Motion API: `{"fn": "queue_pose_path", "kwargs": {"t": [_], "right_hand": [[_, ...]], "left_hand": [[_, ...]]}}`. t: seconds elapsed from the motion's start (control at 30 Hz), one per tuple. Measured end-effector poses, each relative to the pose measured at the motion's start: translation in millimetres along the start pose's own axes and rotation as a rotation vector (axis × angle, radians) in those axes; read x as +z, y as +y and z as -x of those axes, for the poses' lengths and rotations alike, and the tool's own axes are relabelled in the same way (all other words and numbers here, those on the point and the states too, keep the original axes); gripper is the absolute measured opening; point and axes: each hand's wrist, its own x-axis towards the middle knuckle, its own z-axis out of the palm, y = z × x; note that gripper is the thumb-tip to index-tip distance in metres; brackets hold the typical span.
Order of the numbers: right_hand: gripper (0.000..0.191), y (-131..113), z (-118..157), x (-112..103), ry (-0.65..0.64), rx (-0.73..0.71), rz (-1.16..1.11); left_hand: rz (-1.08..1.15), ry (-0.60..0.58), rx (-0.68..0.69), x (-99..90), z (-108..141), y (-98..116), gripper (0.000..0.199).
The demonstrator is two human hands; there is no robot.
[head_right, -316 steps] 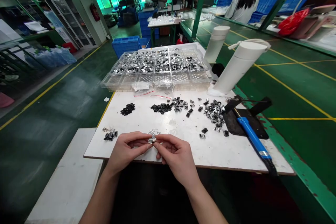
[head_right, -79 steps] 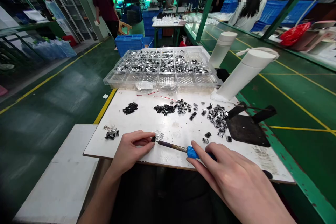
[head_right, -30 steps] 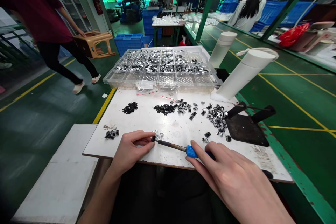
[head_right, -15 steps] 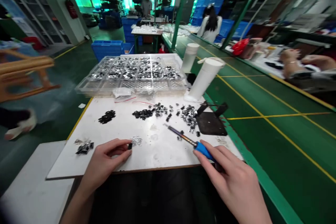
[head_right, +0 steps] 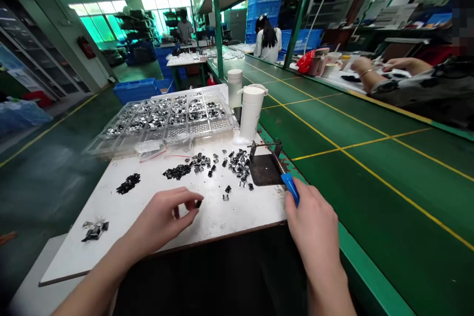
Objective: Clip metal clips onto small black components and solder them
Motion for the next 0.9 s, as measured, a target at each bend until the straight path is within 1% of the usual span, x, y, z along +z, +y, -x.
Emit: {"fn": "queue_pose_path", "kwargs": {"t": [0.1, 0.2, 0.27, 0.3, 0.37, 0.43, 0.47, 0.5, 0.53, 0.57, 0.63, 0.7, 0.77, 0.83, 0.9], "right_hand": [[0.031, -12, -19, 13, -0.027, 0.070, 0.143], [0.027, -18, -27, 24, -0.098, 0.137, 0.149], [0.025, -17, -28, 28, -0.092, 0.150, 0.119], [0.024, -16, -26, 29, -0.067, 0.135, 0.092], [0.022, -16, -20, 27, 0.034, 0.085, 0.005], [0.020, -22, -8, 23, 0.147, 0.028, -0.138], [0.019, -28, -1, 21, 0.181, 0.004, -0.225], [0.019, -35, 6, 20, 0.183, -0.021, -0.310], [0.022, -42, 13, 21, 0.143, -0.043, -0.380], [0.027, -49, 20, 22, 0.096, -0.057, -0.416], [0.036, -63, 29, 28, 0.001, -0.074, -0.427], [0.036, -72, 32, 35, -0.026, -0.079, -0.415], [0.033, -77, 29, 42, -0.008, -0.095, -0.431], [0.031, -79, 24, 44, 0.008, -0.128, -0.473], [0.028, -78, 19, 43, 0.014, -0.137, -0.530]], "left_hand": [[-0.102, -0.121, 0.047, 9.7, -46, 6, 0.029], [-0.241, -0.236, 0.093, 25.9, -88, 4, 0.031], [-0.297, -0.271, 0.101, 36.2, -107, -1, 0.033], [-0.310, -0.274, 0.098, 40.1, -113, -3, 0.034], [-0.307, -0.269, 0.089, 43.6, -116, -8, 0.038], [-0.284, -0.252, 0.085, 41.7, -109, -12, 0.038], [-0.273, -0.240, 0.089, 39.4, -102, -13, 0.036], [-0.265, -0.224, 0.096, 37.0, -93, -15, 0.036], [-0.256, -0.213, 0.114, 34.9, -84, -16, 0.037], [-0.254, -0.224, 0.154, 33.7, -75, -17, 0.044], [-0.271, -0.247, 0.251, 35.1, -60, -20, 0.066], [-0.337, -0.243, 0.324, 41.3, -54, -24, 0.078], [-0.408, -0.209, 0.352, 49.4, -59, -29, 0.079], [-0.451, -0.184, 0.351, 56.3, -71, -34, 0.079], [-0.456, -0.196, 0.348, 60.0, -87, -38, 0.084]]}}
